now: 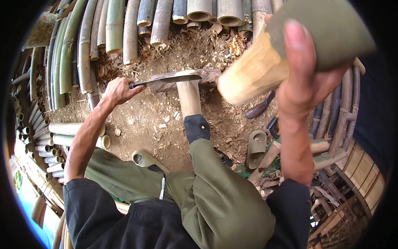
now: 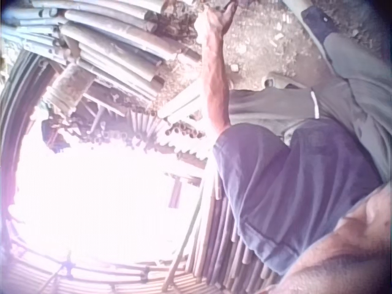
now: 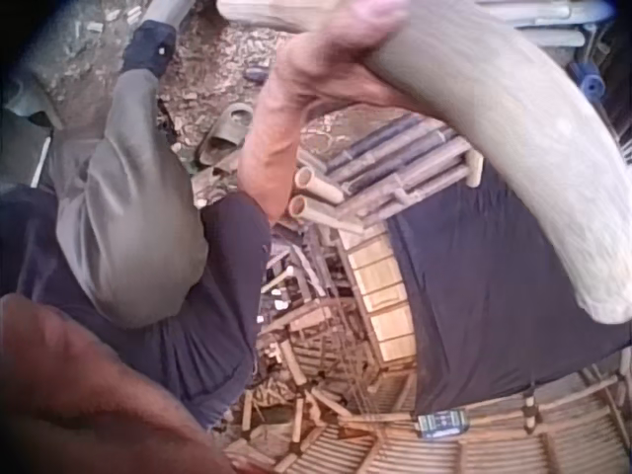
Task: The person holds and scrapes bamboo segments with a small blade, then uses a larger knife to smooth the edges and hollow out the center of a piece.
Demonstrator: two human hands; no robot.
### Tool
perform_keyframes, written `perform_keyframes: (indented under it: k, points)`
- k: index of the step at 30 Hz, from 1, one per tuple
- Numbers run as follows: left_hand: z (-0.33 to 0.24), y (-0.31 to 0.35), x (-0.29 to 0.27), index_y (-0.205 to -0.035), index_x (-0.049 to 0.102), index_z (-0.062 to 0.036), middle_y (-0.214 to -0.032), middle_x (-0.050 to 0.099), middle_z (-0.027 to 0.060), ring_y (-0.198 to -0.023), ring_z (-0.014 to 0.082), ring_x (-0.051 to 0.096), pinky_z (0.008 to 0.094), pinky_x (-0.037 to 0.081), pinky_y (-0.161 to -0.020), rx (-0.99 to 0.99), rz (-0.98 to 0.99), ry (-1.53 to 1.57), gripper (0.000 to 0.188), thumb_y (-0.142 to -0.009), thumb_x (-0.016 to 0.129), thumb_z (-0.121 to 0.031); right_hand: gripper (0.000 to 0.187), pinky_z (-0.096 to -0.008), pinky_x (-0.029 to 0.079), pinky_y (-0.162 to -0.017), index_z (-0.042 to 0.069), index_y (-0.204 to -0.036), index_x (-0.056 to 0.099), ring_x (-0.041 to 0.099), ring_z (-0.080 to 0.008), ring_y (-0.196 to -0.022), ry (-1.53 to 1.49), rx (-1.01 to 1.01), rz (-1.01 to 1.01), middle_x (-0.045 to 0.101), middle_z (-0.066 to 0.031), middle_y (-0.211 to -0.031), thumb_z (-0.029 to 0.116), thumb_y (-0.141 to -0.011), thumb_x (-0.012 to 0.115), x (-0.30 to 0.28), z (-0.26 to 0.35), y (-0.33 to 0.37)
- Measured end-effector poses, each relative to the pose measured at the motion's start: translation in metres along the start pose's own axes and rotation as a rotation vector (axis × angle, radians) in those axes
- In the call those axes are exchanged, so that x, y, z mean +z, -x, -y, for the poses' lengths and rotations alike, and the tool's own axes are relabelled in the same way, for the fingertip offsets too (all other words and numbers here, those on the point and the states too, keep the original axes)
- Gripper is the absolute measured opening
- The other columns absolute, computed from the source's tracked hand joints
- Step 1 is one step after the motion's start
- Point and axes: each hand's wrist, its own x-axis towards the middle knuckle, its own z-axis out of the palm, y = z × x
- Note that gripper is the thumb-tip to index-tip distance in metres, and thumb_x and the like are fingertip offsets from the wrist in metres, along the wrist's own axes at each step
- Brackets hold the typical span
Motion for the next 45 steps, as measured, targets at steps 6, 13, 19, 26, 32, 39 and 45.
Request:
perform_keyframes:
  k: [6,13,19,26,32,39,45]
  points:
    - [-0.003,-0.006,-0.001,-0.093,0.076,-0.0107,-0.056,0.057,0.0051,-0.046,0.0163,0.054,0.0362,0.047,-0.043,0.028,0.099,-0.038,0.072,-0.085,0.050,-0.077,0.088,-0.0419,0.043,-0.105,-0.004,-0.144,0.037,0.055,-0.0350,-0.122,0.546,0.601,0.718,0.055,-0.0229,-0.134,0.022,-0.072,0.081,0.009,-0.069,0.102]
    - [-0.003,-0.013,-0.007,-0.088,0.076,-0.0135,-0.054,0.055,0.0032,-0.047,0.0163,0.053,0.0377,0.047,-0.045,0.050,0.086,-0.015,0.077,-0.081,0.046,-0.083,0.057,-0.0376,0.054,-0.082,-0.003,-0.125,0.052,0.065,-0.0266,-0.085,0.093,0.050,-0.148,0.064,-0.0166,-0.103,0.045,-0.095,0.049,-0.002,0.031,-0.034]
    - [-0.003,-0.012,-0.001,-0.088,0.075,-0.0090,-0.050,0.049,-0.0016,-0.045,0.0108,0.047,0.0339,0.037,-0.039,0.001,0.165,-0.068,0.074,-0.082,0.052,-0.079,0.097,-0.0378,0.041,-0.108,-0.001,-0.149,0.031,0.054,-0.0322,-0.125,0.413,0.794,0.743,0.050,-0.0250,-0.140,0.023,-0.070,0.082,0.010,-0.067,0.114]
    - [0.009,-0.031,-0.015,-0.054,0.047,-0.0138,-0.053,0.045,-0.0011,-0.044,0.0131,0.041,0.0342,0.038,-0.039,0.116,0.097,-0.083,0.072,-0.076,0.056,-0.082,0.065,-0.0345,0.050,-0.092,-0.002,-0.132,0.044,0.061,-0.0212,-0.100,0.227,0.224,0.301,0.059,-0.0126,-0.115,0.018,-0.078,0.075,-0.029,-0.022,0.048]
    - [-0.038,-0.031,-0.097,-0.057,0.046,-0.0165,-0.048,0.030,-0.0101,-0.042,0.0047,0.024,0.0250,0.022,-0.037,0.214,-0.043,-0.344,0.070,-0.074,0.052,-0.084,0.063,-0.0349,0.056,-0.080,-0.005,-0.127,0.047,0.066,-0.0236,-0.090,0.253,0.277,0.121,0.062,-0.0155,-0.110,0.020,-0.075,0.073,-0.051,-0.001,0.045]
    - [-0.024,0.079,0.064,-0.092,0.067,-0.0113,-0.092,0.062,0.0058,-0.081,0.0223,0.063,0.0408,0.051,-0.076,0.116,-0.437,0.193,0.038,-0.079,0.076,-0.046,0.064,-0.0320,0.049,-0.089,-0.003,-0.128,0.050,0.061,-0.0177,-0.098,0.163,0.574,0.282,0.063,-0.0106,-0.110,0.017,-0.073,0.078,-0.060,-0.005,0.086]
    - [-0.031,0.081,0.073,-0.089,0.064,-0.0064,-0.086,0.059,0.0105,-0.077,0.0330,0.064,0.0459,0.052,-0.070,0.112,-0.206,0.129,0.024,-0.075,0.070,-0.024,0.074,-0.0347,0.044,-0.097,-0.004,-0.133,0.045,0.058,-0.0217,-0.108,0.267,0.471,0.370,0.060,-0.0133,-0.118,0.020,-0.072,0.079,-0.058,-0.025,0.089]
